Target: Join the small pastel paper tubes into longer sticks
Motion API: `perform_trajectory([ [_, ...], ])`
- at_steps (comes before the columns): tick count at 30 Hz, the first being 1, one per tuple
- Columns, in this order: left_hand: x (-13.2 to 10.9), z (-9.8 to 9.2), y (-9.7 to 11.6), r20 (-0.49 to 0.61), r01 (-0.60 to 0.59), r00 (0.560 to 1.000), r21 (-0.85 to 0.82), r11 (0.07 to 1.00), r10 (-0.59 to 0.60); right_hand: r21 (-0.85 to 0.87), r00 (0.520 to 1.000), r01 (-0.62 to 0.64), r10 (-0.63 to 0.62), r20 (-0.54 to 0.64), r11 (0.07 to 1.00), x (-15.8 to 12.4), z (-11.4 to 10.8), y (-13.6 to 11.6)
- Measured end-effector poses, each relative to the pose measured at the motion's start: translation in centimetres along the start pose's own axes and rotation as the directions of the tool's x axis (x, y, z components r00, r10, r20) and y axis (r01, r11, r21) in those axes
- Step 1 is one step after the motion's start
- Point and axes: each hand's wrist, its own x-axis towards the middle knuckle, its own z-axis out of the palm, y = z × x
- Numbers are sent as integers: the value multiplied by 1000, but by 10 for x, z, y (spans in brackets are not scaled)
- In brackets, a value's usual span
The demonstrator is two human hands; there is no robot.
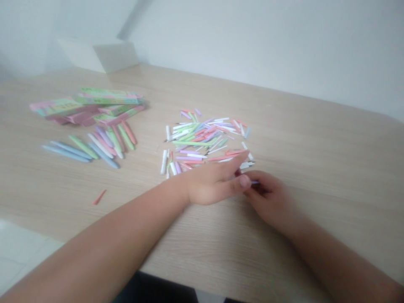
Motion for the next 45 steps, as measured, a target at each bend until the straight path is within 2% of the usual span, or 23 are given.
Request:
perform_trajectory([
  [4, 0, 1, -4, -20, 54, 998, -49, 997, -55, -121, 996, 43, -34, 77, 992, 0, -1, 6],
  [6, 1, 1, -4, 13, 93, 996, -99, 991, -92, -250, 980, 146, -105, 172, 957, 1, -5, 6],
  [8, 2, 0, -2, 60, 139, 990, -163, 977, -130, -372, 938, 297, -197, 284, 879, 4, -9, 5],
  [11, 4, 1, 0, 110, 190, 980, -245, 951, -167, -458, 882, 440, -278, 381, 772, 7, -12, 1],
  [13, 4, 2, 1, 126, 203, 977, -282, 938, -173, -465, 870, 463, -289, 398, 755, 8, -10, -1],
  [17, 5, 7, 2, 164, 218, 971, -309, 926, -174, -410, 867, 452, -283, 409, 792, 6, 1, -5],
  [19, 7, 7, 3, 129, 179, 981, -293, 939, -146, -411, 868, 444, -270, 417, 796, 4, 5, -7],
  [20, 7, 6, 5, 76, 138, 990, -263, 955, -123, -427, 870, 444, -264, 416, 788, 3, 7, -7],
  [22, 8, 2, 7, -66, 70, 995, -133, 989, -79, -470, 886, 423, -244, 395, 775, 2, 7, -5],
  [24, 9, -3, 10, -166, 89, 983, 62, 994, -77, -509, 921, 355, -200, 334, 784, 3, 4, 0],
  [26, 10, -8, 9, -190, 143, 977, 230, 963, -100, -529, 955, 266, -144, 260, 806, 5, 0, 5],
  [28, 11, -11, 5, -159, 149, 982, 301, 942, -105, -512, 972, 207, -119, 200, 834, 8, -6, 10],
  [31, 12, -9, -5, -96, 118, 991, 232, 965, -98, -432, 973, 211, -146, 179, 877, 12, -12, 13],
  [35, 14, -7, -16, -117, 130, 987, 157, 979, -113, -381, 968, 244, -201, 150, 892, 14, -16, 15],
  [41, 15, -7, -21, -72, 133, 990, 144, 981, -123, -258, 995, 92, -79, 59, 962, 10, -20, 26],
  [45, 15, -7, -22, -42, 109, 994, 136, 985, -104, -242, 998, 49, -56, -22, 969, 10, -24, 26],
])
